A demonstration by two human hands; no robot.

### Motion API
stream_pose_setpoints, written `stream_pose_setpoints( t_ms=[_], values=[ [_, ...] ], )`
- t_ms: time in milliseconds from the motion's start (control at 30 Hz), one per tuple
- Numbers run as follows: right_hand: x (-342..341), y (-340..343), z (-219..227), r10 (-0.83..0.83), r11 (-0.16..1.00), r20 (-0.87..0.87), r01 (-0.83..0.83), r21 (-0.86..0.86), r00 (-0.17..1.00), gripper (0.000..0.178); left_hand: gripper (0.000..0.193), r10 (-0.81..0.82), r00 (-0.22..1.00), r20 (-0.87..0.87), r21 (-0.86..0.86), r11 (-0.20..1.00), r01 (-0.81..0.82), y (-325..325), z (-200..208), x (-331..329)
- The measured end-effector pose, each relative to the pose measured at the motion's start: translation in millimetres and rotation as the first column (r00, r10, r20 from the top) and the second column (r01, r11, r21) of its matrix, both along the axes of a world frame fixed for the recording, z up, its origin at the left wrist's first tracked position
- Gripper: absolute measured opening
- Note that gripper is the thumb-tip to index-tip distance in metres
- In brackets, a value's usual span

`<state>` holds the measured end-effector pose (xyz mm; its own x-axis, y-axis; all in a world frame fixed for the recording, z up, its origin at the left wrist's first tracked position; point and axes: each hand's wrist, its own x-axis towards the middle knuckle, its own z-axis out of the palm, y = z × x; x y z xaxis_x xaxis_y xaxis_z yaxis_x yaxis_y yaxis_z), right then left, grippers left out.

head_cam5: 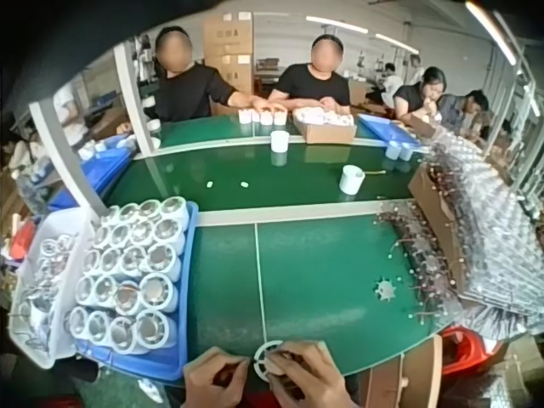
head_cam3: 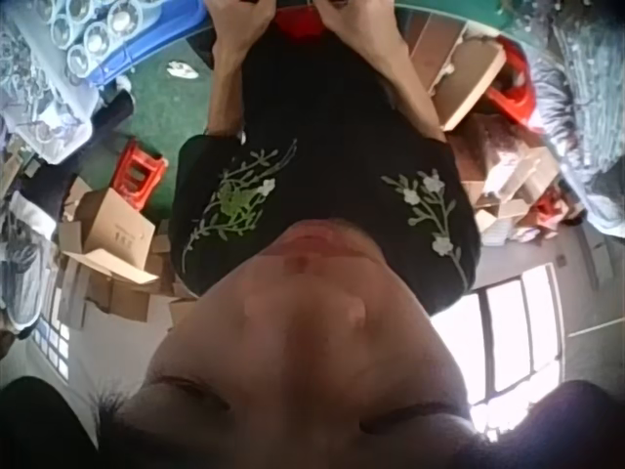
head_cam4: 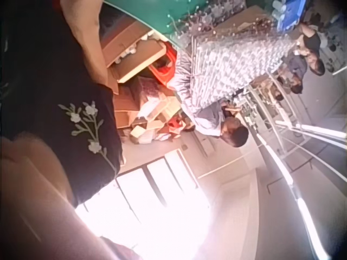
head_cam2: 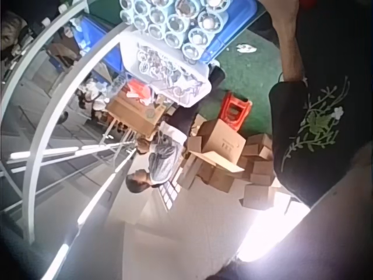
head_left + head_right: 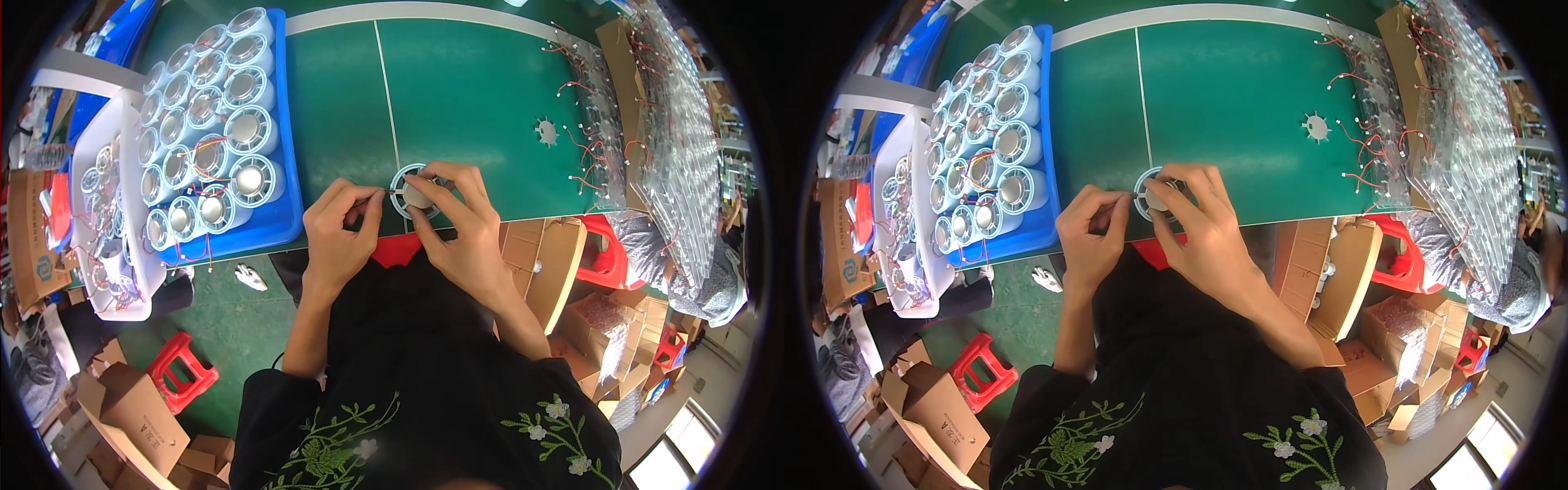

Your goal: Picking up small circular electronic components, performing a minor assembly or inspection step, and placing them into organized trays.

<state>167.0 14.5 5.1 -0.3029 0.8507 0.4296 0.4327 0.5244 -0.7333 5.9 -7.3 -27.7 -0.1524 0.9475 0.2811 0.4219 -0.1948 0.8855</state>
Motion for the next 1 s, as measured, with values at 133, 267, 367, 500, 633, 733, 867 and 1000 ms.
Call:
stream_pose_setpoints(
  t_ms=[133,267,367,500,633,733,867,1000],
  values=[
    [0.9,0.0,1.7,-0.012,1.0,0.035,0.012,-0.01,0.999,0.038,0.007,-0.001,1.0,0.013,-0.015,1.0,0.001,0.0,-5.0,0.8],
    [6.1,1.0,2.0,-0.033,0.998,0.156,0.026,0.05,0.987,0.033,0.007,-0.043,0.999,0.0,-0.033,0.999,0.043,-2.6,-4.1,0.5],
    [10.5,2.9,-6.7,-0.084,0.993,0.206,0.064,0.101,0.975,0.029,0.007,-0.067,0.998,-0.016,-0.061,0.996,0.066,-5.1,-1.3,0.8],
    [15.1,10.9,-21.3,-0.042,0.991,-0.096,0.03,-0.131,0.994,0.027,0.008,-0.122,0.991,-0.055,-0.049,0.992,0.119,-7.4,0.1,-0.6],
    [10.8,12.4,-14.1,-0.184,0.851,-0.328,-0.016,-0.525,0.927,0.028,0.012,-0.07,0.988,-0.141,-0.011,0.998,0.069,-8.7,14.8,2.7],
    [14.8,15.5,-10.6,-0.15,0.689,-0.428,-0.217,-0.692,0.891,0.029,0.019,0.021,0.991,-0.129,0.12,0.993,-0.006,-8.4,17.5,7.6],
    [19.1,19.9,-7.0,-0.143,0.628,-0.434,-0.257,-0.734,0.89,0.026,0.03,-0.038,0.963,-0.265,0.234,0.967,0.103,1.4,21.6,15.8],
    [16.3,20.7,-8.2,-0.136,0.616,-0.435,-0.268,-0.741,0.89,0.024,0.045,-0.155,0.963,-0.222,0.155,0.969,0.191,3.4,8.0,23.9]
  ],
)
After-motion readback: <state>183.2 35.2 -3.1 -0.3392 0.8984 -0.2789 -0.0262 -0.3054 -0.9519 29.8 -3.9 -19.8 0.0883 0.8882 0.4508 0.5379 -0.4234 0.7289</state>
